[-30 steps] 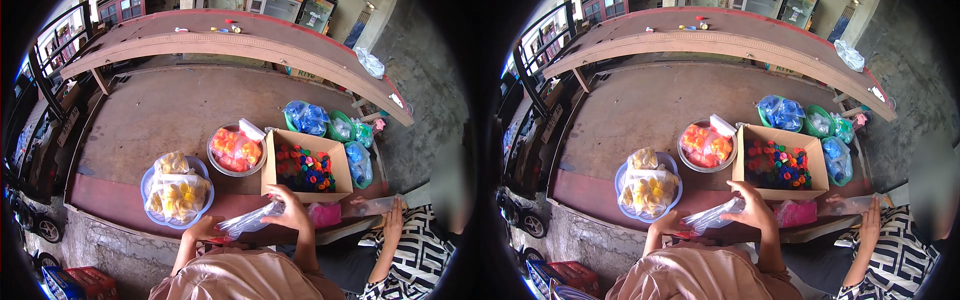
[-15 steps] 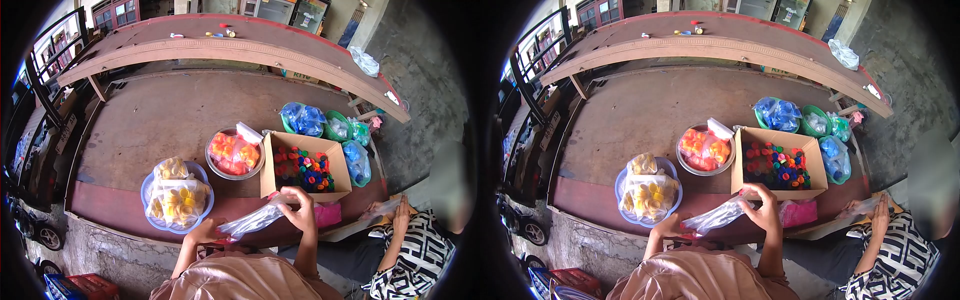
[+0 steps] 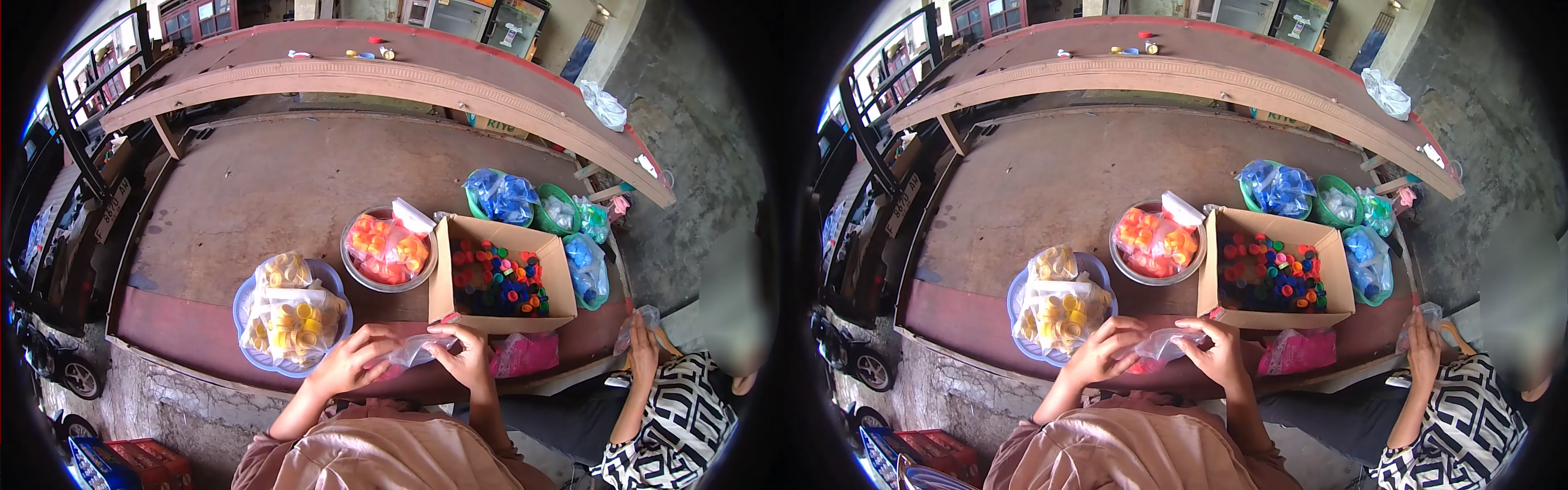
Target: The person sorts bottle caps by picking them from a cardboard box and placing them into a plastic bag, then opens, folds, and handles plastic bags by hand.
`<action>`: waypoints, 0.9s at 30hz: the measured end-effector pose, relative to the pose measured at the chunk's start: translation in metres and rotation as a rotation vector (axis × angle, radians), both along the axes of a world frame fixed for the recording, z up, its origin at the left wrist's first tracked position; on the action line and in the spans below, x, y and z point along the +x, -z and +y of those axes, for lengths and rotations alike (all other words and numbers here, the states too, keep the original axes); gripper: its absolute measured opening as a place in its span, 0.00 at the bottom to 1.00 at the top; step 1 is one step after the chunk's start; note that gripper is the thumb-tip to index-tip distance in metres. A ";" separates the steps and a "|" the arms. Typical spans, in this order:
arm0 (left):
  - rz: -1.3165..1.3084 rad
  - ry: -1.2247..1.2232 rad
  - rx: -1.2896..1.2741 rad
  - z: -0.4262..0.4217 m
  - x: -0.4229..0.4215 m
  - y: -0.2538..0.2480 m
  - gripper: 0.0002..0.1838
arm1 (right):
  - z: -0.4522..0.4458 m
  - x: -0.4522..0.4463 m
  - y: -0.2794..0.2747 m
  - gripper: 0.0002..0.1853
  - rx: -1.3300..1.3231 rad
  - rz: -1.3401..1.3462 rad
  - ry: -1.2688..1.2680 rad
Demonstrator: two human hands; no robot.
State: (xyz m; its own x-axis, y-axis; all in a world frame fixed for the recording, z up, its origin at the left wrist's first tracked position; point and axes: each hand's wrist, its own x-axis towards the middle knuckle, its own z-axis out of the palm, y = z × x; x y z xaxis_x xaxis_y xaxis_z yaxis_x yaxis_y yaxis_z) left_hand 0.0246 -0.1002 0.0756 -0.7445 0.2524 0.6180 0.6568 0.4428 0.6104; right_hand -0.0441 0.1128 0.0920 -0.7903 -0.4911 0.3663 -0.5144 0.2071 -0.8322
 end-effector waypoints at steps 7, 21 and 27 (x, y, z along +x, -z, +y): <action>0.008 -0.080 -0.246 -0.022 0.004 -0.022 0.15 | 0.006 -0.013 -0.009 0.10 -0.085 0.105 -0.091; 0.209 0.374 -0.504 -0.003 0.010 -0.050 0.11 | -0.012 -0.021 0.003 0.09 -0.137 -0.047 -0.110; 0.075 0.444 -0.387 -0.003 0.004 -0.049 0.14 | -0.008 -0.021 0.028 0.21 -0.438 -0.440 -0.286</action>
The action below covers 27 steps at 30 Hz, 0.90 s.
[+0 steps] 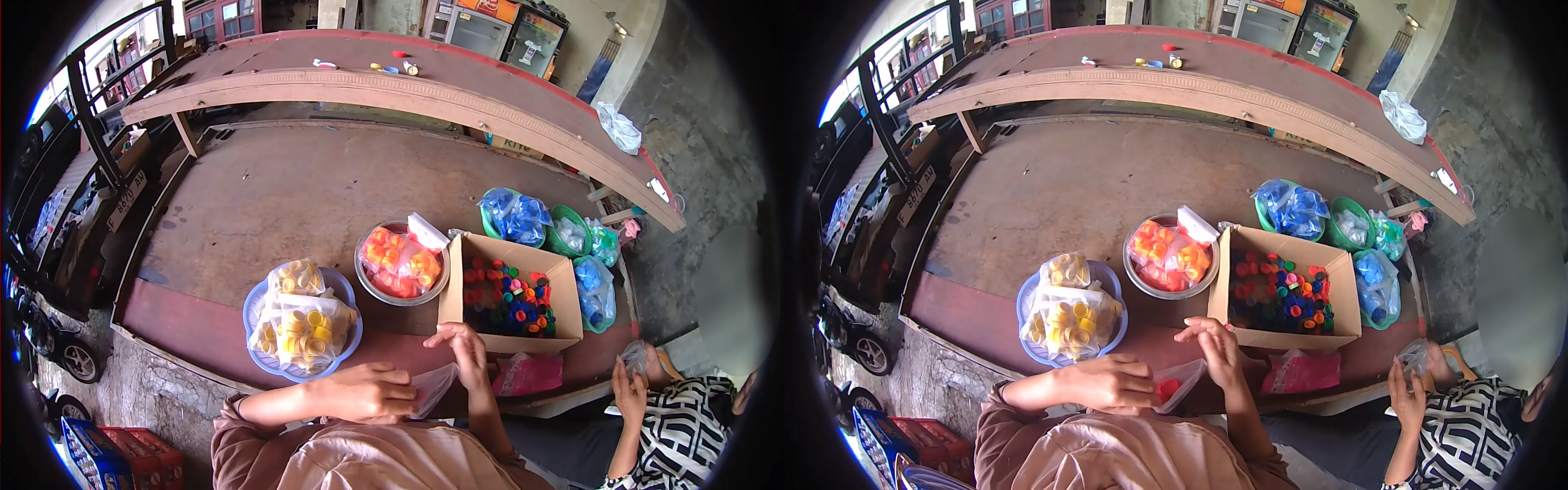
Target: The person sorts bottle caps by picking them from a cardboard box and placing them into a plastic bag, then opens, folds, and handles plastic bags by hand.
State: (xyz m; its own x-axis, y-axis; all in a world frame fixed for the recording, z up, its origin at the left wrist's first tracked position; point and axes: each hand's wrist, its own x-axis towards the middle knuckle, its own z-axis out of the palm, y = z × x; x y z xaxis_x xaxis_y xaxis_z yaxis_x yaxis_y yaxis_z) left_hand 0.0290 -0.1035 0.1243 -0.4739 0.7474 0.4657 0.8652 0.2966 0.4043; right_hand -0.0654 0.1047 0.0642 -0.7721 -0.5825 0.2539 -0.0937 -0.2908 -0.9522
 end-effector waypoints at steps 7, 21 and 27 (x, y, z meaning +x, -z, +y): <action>-0.059 -0.080 0.071 -0.010 -0.006 -0.004 0.10 | 0.019 0.013 0.016 0.27 -0.014 -0.114 -0.381; -0.019 -0.186 -0.002 -0.021 0.003 -0.020 0.18 | 0.020 0.002 0.047 0.04 0.142 -0.144 -0.045; -0.068 -0.050 0.054 -0.007 0.003 -0.021 0.29 | 0.019 0.000 0.038 0.02 0.153 -0.100 -0.124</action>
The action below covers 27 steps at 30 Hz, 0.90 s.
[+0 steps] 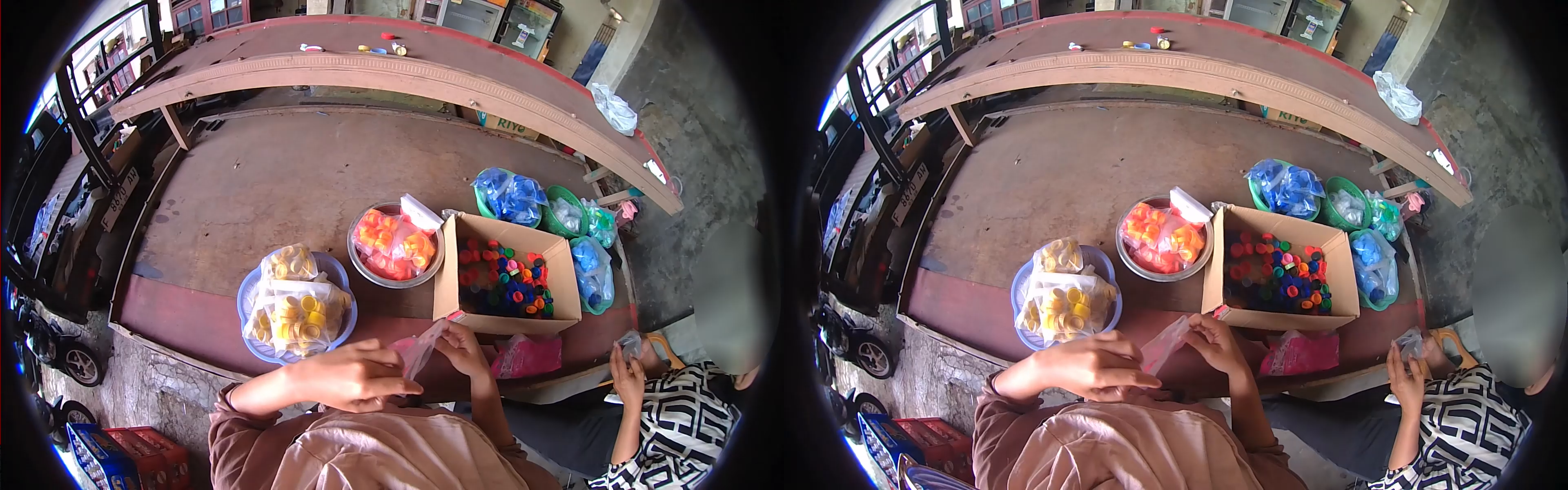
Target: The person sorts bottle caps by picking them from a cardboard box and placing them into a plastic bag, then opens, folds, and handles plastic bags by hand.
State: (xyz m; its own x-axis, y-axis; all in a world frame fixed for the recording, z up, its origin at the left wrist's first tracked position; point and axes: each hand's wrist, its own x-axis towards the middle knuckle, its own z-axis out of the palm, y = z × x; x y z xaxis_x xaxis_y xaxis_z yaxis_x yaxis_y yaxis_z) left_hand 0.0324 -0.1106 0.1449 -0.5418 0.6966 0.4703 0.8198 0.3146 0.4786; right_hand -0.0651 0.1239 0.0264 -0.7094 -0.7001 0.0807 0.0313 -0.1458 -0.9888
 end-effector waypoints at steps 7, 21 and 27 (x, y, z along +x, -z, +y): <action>-0.082 0.096 -0.072 0.004 -0.004 -0.003 0.34 | -0.015 0.004 -0.006 0.05 -0.009 0.016 -0.060; -0.208 0.085 0.038 -0.002 0.001 0.003 0.36 | -0.010 0.004 0.003 0.07 0.050 0.015 -0.071; -0.012 0.039 0.100 0.001 0.004 0.006 0.30 | -0.006 0.002 0.006 0.09 0.108 0.064 -0.042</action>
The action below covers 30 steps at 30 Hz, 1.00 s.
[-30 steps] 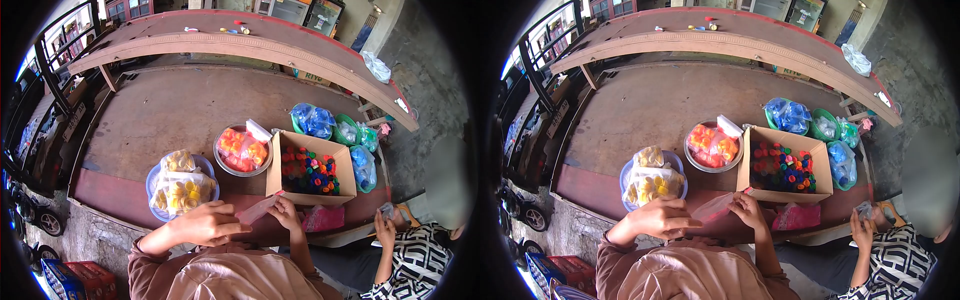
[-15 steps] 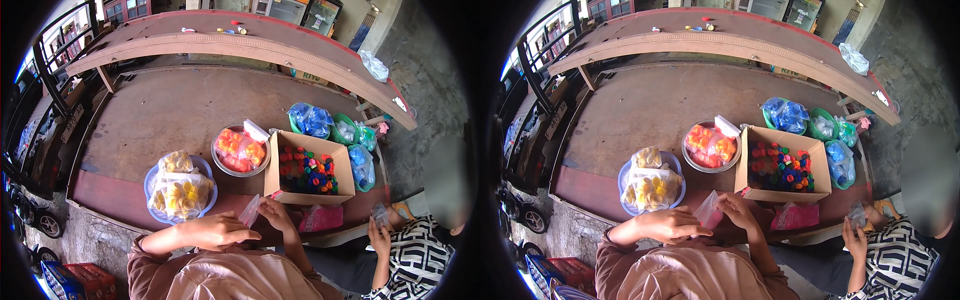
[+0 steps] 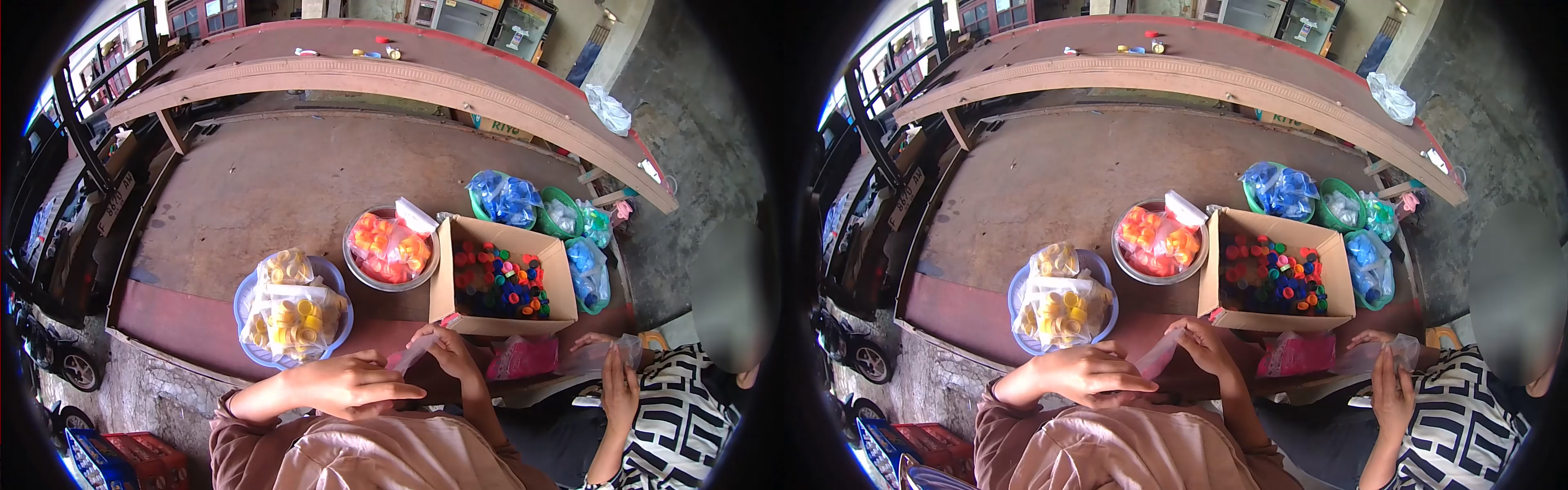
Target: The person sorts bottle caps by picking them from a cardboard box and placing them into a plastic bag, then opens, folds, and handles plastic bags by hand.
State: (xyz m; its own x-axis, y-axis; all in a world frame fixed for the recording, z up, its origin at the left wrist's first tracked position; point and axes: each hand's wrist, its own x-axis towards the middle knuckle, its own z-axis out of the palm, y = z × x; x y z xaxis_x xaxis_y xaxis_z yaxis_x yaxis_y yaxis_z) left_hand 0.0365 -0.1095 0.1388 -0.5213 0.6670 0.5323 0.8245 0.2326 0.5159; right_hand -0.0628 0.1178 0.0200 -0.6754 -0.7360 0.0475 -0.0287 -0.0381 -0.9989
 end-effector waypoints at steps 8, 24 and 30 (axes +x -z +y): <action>0.025 -0.130 0.027 -0.007 -0.001 -0.010 0.28 | 0.014 0.002 -0.020 0.07 0.012 0.060 -0.040; 0.188 -0.571 -0.310 -0.012 0.002 -0.019 0.12 | 0.004 0.012 -0.067 0.03 0.029 0.516 0.166; 0.149 -0.766 -0.453 -0.011 0.002 -0.019 0.08 | 0.003 0.012 -0.074 0.04 0.045 0.567 0.185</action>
State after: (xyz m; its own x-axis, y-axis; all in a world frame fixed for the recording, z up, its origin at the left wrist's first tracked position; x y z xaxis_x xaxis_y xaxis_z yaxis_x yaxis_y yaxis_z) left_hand 0.0386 -0.1202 0.1580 -0.8558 0.3276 0.4005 0.4109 0.9007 0.1413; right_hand -0.0508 0.1211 0.0942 -0.6706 -0.6183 0.4098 -0.5603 0.0601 -0.8261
